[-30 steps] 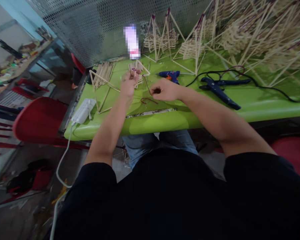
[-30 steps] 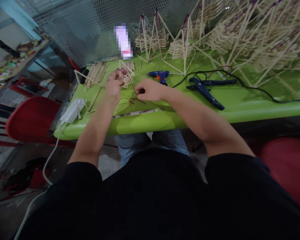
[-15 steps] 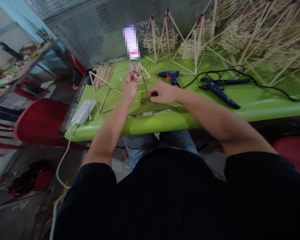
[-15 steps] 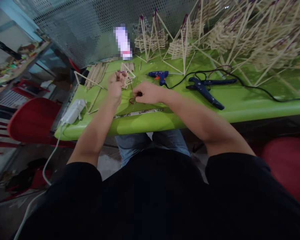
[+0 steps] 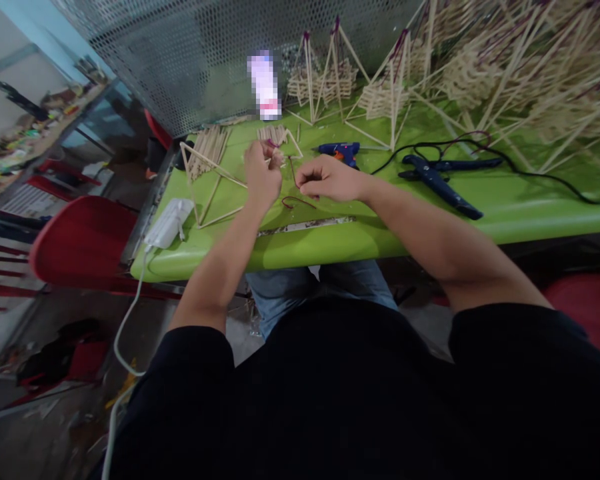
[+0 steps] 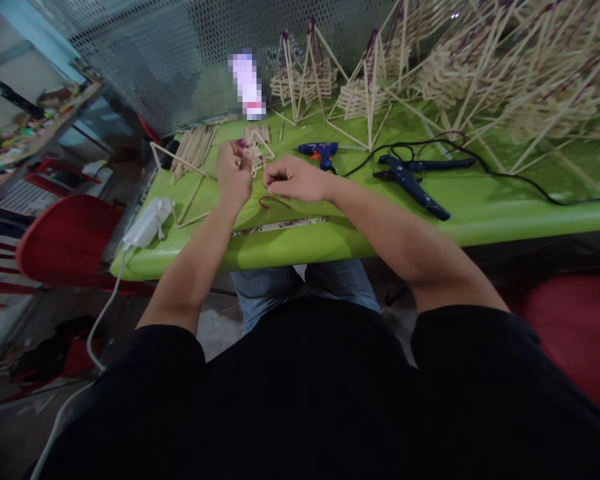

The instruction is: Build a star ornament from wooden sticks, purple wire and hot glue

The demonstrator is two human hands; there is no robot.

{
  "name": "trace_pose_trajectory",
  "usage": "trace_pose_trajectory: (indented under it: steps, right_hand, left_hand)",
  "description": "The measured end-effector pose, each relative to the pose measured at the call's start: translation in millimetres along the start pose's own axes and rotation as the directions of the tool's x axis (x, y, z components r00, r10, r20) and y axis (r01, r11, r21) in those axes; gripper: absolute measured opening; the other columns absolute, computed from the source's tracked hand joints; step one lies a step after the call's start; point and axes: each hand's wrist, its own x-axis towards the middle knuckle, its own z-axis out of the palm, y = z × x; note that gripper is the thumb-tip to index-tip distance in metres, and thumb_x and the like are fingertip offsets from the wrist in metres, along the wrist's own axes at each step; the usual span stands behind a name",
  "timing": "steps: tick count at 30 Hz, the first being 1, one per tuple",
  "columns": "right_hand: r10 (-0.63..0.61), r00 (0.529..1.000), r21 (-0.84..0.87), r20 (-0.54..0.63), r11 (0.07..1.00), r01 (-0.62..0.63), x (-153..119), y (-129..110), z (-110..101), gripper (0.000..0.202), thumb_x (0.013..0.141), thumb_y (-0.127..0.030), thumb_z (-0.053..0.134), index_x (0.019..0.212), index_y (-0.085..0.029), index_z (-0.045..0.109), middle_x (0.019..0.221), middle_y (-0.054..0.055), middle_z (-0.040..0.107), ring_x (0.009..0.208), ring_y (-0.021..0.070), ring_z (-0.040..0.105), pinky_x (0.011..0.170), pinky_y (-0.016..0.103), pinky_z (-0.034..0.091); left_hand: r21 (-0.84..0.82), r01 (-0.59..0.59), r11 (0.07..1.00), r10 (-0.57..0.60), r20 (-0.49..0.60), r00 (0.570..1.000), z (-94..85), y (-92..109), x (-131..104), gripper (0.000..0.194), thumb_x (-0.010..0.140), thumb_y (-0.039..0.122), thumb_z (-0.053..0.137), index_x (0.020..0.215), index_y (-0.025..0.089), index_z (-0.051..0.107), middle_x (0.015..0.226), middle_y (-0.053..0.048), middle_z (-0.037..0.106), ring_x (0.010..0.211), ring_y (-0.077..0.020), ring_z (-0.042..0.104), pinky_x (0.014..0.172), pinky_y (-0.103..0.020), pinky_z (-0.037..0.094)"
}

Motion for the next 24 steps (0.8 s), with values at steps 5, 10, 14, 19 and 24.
trace_pose_trajectory:
  steps: [5,10,14,19,24]
  right_hand:
    - [0.009,1.000,0.032,0.015,0.999,-0.010,0,-4,-3,0.019,0.097,-0.012,0.075,0.083,-0.022,0.066,0.067,-0.006,0.061,0.061,0.0121,0.056,0.062,0.027,0.043]
    - [0.017,0.999,0.022,0.031,1.000,-0.018,-1,1,1,0.018,0.095,-0.012,0.073,0.082,-0.022,0.066,0.066,-0.006,0.062,0.061,0.0112,0.054,0.061,0.025,0.041]
    - [0.000,0.999,0.010,0.033,1.000,0.000,0,2,2,0.016,0.096,-0.013,0.074,0.083,-0.021,0.068,0.068,-0.006,0.062,0.063,0.0109,0.052,0.062,0.026,0.039]
    - [0.061,0.998,-0.112,0.023,0.992,-0.058,0,-1,2,0.020,0.094,-0.014,0.073,0.079,-0.023,0.064,0.069,-0.006,0.059,0.066,0.0130,0.051,0.067,0.031,0.040]
    - [0.245,0.969,-0.451,-0.040,0.861,-0.237,-6,11,-13,0.032,0.090,-0.017,0.092,0.072,-0.025,0.067,0.069,-0.001,0.063,0.070,0.0187,0.052,0.070,0.039,0.038]
  left_hand:
    - [0.014,0.022,1.000,-0.022,0.008,1.000,-0.1,0,0,0.033,0.114,0.022,0.086,0.096,0.030,0.059,0.126,-0.010,0.073,0.152,-0.0319,0.061,0.129,-0.049,0.051]
    - [0.027,0.041,0.999,-0.041,0.004,0.999,1.7,4,-1,0.034,0.115,0.017,0.083,0.097,0.030,0.057,0.126,-0.008,0.076,0.151,-0.0288,0.061,0.131,-0.047,0.049]
    - [0.132,0.006,0.991,0.000,-0.040,0.999,4.1,7,-3,0.040,0.114,0.003,0.078,0.094,0.029,0.055,0.115,-0.005,0.075,0.139,-0.0237,0.064,0.126,-0.043,0.045]
    - [0.001,0.036,0.999,-0.036,-0.052,0.998,3.0,6,2,0.035,0.113,0.015,0.085,0.088,0.030,0.065,0.109,-0.004,0.079,0.126,-0.0276,0.076,0.120,-0.042,0.056]
    - [-0.288,0.325,0.901,-0.276,0.198,0.940,-2.3,21,6,0.028,0.107,0.035,0.099,0.094,0.031,0.074,0.099,-0.002,0.086,0.122,-0.0279,0.086,0.100,-0.038,0.067]
